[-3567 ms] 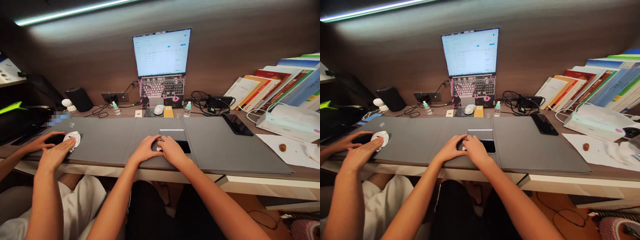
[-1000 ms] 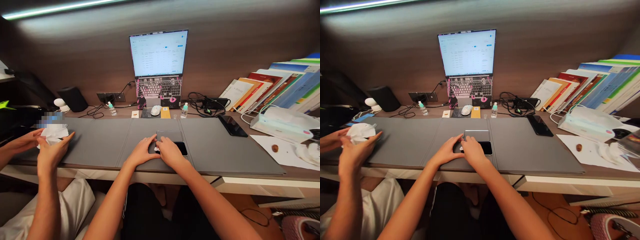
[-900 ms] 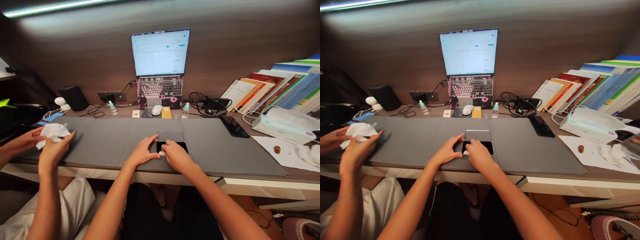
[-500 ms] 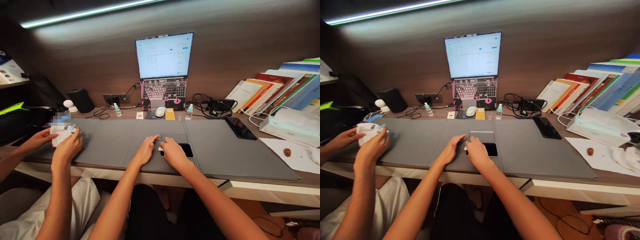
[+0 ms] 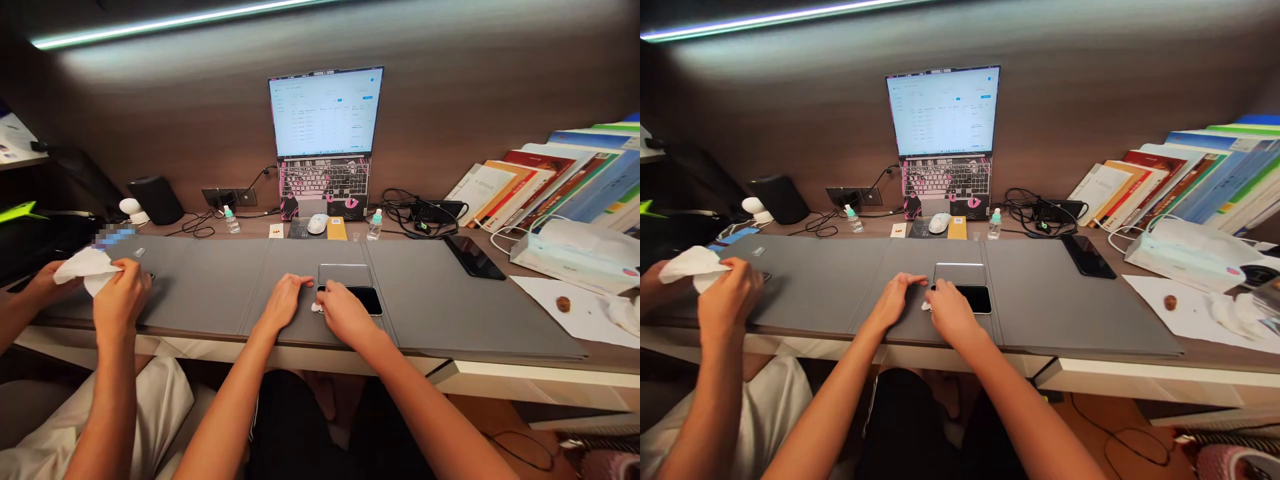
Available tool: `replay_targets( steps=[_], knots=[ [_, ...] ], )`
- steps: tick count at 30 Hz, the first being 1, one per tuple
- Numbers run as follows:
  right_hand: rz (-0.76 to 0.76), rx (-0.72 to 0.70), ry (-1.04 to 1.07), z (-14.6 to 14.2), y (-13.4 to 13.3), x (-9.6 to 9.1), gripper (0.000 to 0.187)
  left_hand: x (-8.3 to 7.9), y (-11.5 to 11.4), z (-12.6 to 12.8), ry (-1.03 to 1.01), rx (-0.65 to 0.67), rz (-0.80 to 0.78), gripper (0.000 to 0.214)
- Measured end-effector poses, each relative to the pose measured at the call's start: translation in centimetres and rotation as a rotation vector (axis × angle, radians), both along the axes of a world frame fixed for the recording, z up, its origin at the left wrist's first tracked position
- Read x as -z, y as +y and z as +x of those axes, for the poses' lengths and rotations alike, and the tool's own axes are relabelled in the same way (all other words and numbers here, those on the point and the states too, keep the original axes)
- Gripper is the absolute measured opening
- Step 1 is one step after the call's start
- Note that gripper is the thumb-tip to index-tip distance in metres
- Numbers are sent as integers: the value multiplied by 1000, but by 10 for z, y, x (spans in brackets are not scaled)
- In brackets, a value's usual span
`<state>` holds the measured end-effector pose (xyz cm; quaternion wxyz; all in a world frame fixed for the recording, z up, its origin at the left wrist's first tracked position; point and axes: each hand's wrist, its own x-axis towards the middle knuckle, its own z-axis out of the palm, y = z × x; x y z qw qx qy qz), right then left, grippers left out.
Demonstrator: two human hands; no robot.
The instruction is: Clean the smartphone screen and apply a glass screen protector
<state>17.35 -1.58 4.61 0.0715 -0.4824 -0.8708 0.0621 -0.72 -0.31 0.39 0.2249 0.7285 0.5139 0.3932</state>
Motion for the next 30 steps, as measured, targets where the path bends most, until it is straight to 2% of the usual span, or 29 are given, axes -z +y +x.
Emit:
replay_targets(
  steps=[3,7,11,15,18,23,26,30],
  knots=[
    [-24,5,18,16,-14,2,27,0,0,0,72,66,-40,71],
    [-38,55,33,50,-11,1,28,1,0,2,127,97,-52,52],
    [-39,93,28,88,-9,-3,28,0,-2,5,177,80,-74,53],
    [-57,102,-3,113,-7,-8,27,1,-1,7,219,122,-74,57],
    [-49,120,-30,115,3,-8,27,2,-1,8,246,141,-59,65],
    [35,164,-35,100,20,-2,30,0,-4,9,267,145,-67,72],
    [57,159,-33,96,16,2,31,-5,-5,10,274,168,-47,73],
    [22,106,-3,108,4,3,32,-9,-4,11,265,184,-55,72]
  ],
)
